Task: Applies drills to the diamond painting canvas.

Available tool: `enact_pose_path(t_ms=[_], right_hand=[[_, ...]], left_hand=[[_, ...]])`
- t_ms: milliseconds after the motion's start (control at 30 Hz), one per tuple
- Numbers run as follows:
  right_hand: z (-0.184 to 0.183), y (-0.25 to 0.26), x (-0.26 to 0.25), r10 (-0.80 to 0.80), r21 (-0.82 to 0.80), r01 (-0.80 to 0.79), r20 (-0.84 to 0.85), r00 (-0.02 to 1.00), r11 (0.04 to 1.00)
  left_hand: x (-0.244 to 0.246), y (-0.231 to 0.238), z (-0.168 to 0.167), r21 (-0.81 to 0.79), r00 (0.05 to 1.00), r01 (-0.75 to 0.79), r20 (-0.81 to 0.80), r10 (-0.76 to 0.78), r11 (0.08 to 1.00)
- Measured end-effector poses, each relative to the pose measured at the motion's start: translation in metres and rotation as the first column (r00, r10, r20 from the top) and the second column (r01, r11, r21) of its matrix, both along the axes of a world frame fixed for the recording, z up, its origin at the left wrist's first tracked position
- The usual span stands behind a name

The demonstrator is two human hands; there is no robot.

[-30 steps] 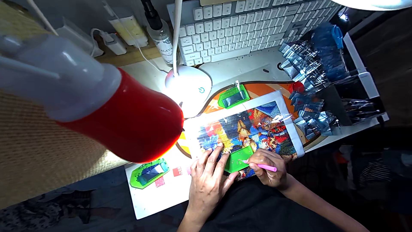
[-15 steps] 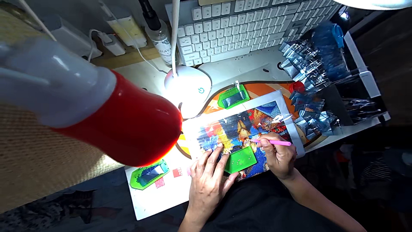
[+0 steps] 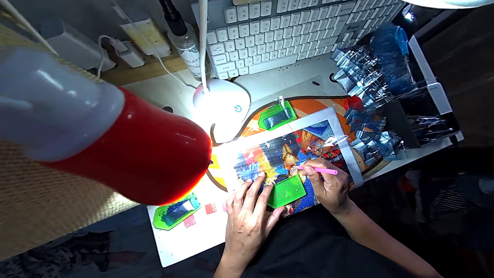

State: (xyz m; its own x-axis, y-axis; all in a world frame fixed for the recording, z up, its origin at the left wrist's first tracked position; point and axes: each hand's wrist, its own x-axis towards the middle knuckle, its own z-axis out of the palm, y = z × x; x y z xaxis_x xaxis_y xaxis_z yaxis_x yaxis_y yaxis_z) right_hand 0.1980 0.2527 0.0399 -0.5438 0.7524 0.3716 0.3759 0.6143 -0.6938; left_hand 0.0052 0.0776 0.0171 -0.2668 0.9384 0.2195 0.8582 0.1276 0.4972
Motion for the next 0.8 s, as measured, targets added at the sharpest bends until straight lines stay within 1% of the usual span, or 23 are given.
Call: enact_pose_path(t_ms=[100,200,267,367,567,800], right_hand=[[0.005,0.003,0.005,-0.033,-0.1,0.021,-0.12,0.992,0.995],[0.018,0.006,0.013,-0.1,-0.098,0.08,-0.219,0.97,0.992],[0.019,0.008,0.018,-0.113,-0.094,0.093,-0.238,0.965,0.991],[0.012,0.007,0.024,-0.105,-0.093,0.086,-0.219,0.97,0.992],[0.004,-0.005,0.023,-0.042,-0.079,0.03,-0.16,0.986,0.996],[-0.005,-0.034,0.014,0.2,0.021,-0.2,-0.159,0.967,0.98]], left_hand=[[0.0,-0.001,-0.002,0.013,1.0,-0.006,-0.007,0.006,1.0],[0.0,-0.001,-0.002,0.017,1.0,-0.007,-0.007,0.008,1.0],[-0.001,-0.001,-0.002,0.016,1.0,-0.001,0.0,0.001,1.0],[-0.002,0.0,-0.001,0.023,1.0,0.001,0.004,-0.001,1.0],[-0.004,-0.002,-0.002,0.029,1.0,0.006,0.012,-0.006,1.0],[-0.002,0.0,-0.002,0.029,1.0,-0.007,-0.021,0.008,1.0]])
